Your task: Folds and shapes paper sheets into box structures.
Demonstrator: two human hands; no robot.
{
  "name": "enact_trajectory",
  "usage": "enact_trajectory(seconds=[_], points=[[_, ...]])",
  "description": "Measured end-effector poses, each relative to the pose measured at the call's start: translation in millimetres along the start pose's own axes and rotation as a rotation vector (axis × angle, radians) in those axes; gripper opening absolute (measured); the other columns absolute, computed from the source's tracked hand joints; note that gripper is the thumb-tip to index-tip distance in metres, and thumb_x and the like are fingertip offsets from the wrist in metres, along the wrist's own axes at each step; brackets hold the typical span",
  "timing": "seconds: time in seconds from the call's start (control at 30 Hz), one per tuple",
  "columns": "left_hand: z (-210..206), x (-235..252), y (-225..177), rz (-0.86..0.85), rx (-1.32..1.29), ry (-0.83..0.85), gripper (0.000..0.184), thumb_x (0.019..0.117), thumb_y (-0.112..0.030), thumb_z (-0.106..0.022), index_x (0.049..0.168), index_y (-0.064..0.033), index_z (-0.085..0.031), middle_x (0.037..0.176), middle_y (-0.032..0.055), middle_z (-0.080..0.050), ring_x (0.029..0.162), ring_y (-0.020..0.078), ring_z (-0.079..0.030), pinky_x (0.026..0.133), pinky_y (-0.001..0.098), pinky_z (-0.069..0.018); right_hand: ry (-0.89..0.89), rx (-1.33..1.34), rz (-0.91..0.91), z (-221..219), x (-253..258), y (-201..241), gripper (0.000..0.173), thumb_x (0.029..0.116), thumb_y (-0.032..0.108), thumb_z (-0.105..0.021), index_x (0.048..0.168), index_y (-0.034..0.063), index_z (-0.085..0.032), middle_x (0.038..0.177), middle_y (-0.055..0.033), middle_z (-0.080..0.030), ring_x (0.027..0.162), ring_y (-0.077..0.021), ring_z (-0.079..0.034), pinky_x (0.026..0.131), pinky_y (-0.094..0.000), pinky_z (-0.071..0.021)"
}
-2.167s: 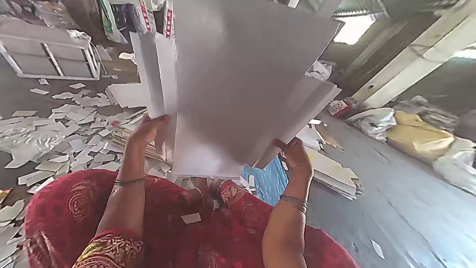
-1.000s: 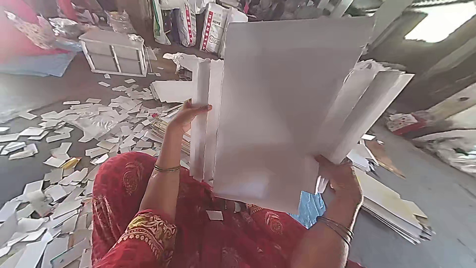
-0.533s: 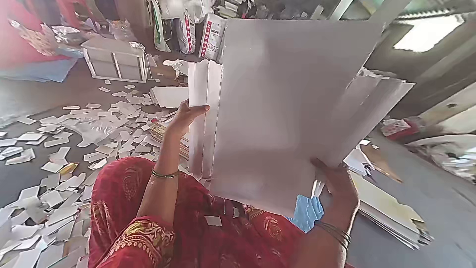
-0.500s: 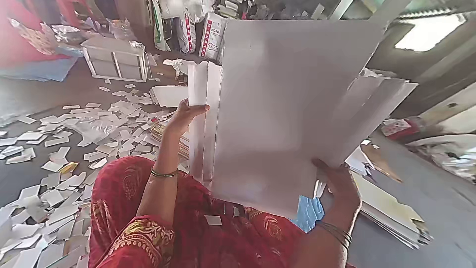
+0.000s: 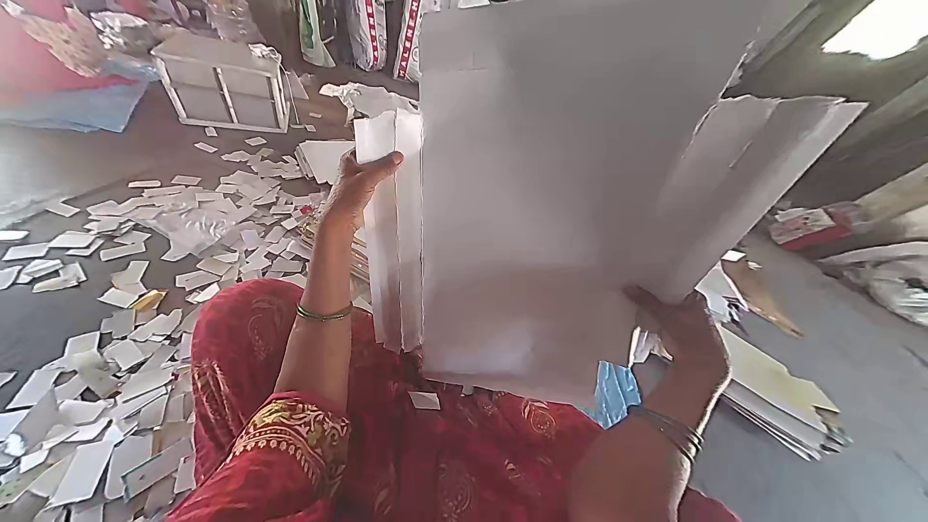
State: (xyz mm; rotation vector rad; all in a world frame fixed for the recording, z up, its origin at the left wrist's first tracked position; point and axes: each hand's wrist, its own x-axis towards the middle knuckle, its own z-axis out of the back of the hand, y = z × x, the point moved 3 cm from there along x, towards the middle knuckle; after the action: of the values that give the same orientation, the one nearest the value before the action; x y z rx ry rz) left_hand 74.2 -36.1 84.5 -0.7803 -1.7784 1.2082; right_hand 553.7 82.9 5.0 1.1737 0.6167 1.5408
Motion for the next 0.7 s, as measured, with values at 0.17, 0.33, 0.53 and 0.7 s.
enact_trajectory(seconds=[0.17, 0.33, 0.53, 0.7], points=[[-5, -7, 1, 0.011, -0.091, -0.042, 0.04, 0.1013, -0.008, -0.059, 0.138, 0.0008, -0.047, 0.13, 0.0085, -0.061, 0.116, 0.0063, -0.06, 0.1, 0.0226, -0.0481, -0.054, 0.015, -0.038, -4, 1, -2, 0.062, 0.0799, 0.014, -0.083, 0.133, 0.0018, -0.053, 0.115, -0.008, -0.066, 0.099, -0.0087, -0.066, 0.086, -0.0315, -0.0584], [15, 48, 62, -0.127, -0.163, 0.198, 0.04, 0.0965, -0.014, -0.066, 0.131, -0.0056, -0.048, 0.113, 0.0013, -0.066, 0.103, 0.0084, -0.066, 0.092, 0.0295, -0.0569, -0.15, 0.051, -0.071, 0, -4, -6, 0.054, 0.084, 0.019, -0.082, 0.13, 0.0067, -0.056, 0.112, -0.0034, -0.067, 0.097, -0.0076, -0.067, 0.086, -0.0331, -0.0586], [-13, 12, 71, -0.038, 0.052, 0.374, 0.051, 0.0911, -0.004, -0.07, 0.138, -0.0025, -0.051, 0.126, 0.0107, -0.065, 0.111, 0.0154, -0.065, 0.095, 0.0344, -0.0552, -0.258, 0.173, -0.047, 5, -4, -5, 0.054, 0.0882, 0.02, -0.079, 0.135, 0.0082, -0.054, 0.118, -0.0025, -0.066, 0.102, -0.0081, -0.066, 0.09, -0.0343, -0.0575], [-22, 16, 97, 0.008, 0.042, 0.448, 0.049, 0.0938, -0.007, -0.069, 0.139, -0.0076, -0.051, 0.126, 0.0072, -0.066, 0.111, 0.0146, -0.065, 0.096, 0.0355, -0.0551, -0.268, 0.231, -0.024, 14, -5, -15, 0.057, 0.0842, 0.021, -0.082, 0.133, 0.0101, -0.055, 0.115, -0.0016, -0.068, 0.1, -0.0093, -0.067, 0.088, -0.0351, -0.059]])
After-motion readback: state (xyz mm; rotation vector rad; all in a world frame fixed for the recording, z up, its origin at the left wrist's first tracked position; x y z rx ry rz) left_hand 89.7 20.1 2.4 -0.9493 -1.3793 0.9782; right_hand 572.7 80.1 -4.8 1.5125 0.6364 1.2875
